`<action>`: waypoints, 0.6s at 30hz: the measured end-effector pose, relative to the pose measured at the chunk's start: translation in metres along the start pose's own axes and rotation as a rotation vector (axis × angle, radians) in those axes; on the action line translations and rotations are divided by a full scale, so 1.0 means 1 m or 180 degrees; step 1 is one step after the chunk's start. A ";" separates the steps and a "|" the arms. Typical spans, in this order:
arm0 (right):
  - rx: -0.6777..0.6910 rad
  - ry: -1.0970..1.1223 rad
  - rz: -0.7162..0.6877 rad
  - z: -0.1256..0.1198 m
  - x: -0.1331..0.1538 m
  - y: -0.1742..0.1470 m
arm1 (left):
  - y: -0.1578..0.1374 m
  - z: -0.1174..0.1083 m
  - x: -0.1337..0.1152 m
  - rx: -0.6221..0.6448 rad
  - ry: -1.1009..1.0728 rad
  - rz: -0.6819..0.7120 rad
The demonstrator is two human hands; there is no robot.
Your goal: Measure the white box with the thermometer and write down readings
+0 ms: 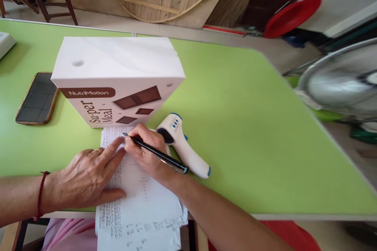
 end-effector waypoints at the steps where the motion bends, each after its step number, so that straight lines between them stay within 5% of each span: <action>1: 0.0036 0.0005 0.0014 0.001 0.000 0.000 | 0.000 0.000 0.000 -0.0004 -0.0005 -0.0003; 18: 0.0001 -0.0107 -0.0022 -0.003 0.001 0.000 | 0.000 -0.001 0.002 -0.0032 -0.0014 -0.0004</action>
Point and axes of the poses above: each hand's wrist, its own y-axis towards the middle knuckle, its own z-axis out of the palm, x = y × z, the point moved 10 cm from there along y, towards the middle knuckle, and after that the axes turned 4 degrees about -y, right-handed, at the moved point
